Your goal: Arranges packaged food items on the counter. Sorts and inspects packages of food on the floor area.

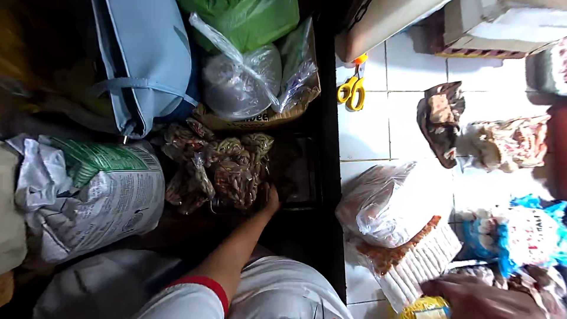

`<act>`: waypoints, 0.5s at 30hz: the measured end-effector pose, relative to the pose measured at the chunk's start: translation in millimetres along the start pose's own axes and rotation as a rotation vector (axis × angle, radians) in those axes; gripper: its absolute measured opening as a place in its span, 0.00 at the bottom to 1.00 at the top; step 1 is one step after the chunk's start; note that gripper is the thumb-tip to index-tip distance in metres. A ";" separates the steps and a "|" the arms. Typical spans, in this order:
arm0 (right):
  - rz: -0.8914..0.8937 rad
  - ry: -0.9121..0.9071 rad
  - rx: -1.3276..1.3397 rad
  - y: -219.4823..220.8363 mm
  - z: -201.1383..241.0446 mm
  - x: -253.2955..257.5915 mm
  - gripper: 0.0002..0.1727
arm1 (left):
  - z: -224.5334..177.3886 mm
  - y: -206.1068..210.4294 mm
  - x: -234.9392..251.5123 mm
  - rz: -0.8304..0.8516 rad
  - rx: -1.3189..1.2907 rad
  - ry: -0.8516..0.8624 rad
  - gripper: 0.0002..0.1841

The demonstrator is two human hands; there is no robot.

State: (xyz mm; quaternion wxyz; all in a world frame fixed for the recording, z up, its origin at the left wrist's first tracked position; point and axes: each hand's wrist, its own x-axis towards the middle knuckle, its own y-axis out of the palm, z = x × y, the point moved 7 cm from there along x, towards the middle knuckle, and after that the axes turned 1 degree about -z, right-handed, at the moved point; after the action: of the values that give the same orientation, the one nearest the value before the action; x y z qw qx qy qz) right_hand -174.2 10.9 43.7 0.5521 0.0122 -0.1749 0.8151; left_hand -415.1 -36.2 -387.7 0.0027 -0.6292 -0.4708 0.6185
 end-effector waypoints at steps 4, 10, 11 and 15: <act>0.009 0.436 0.375 72.9 -67.5 -40.8 0.13 | -12.6 -0.6 -13.9 0.116 0.019 0.168 0.21; -0.148 1.198 0.604 161.6 -166.2 -94.5 0.17 | 8.6 -18.9 -1.0 0.108 -0.092 0.119 0.58; -0.153 1.246 0.573 170.0 -176.5 -95.5 0.17 | 11.2 -16.3 -1.1 0.119 -0.108 0.122 0.56; -0.204 1.370 0.477 190.9 -220.3 -101.8 0.18 | 15.5 0.1 -4.2 0.049 -0.211 0.069 0.43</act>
State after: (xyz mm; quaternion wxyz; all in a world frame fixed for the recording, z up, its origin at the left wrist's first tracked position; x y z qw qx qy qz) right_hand -269.0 -77.4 -236.5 0.5932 -0.3641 0.3938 0.6004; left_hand -426.2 -47.7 -388.2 -0.0625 -0.6581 -0.5173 0.5435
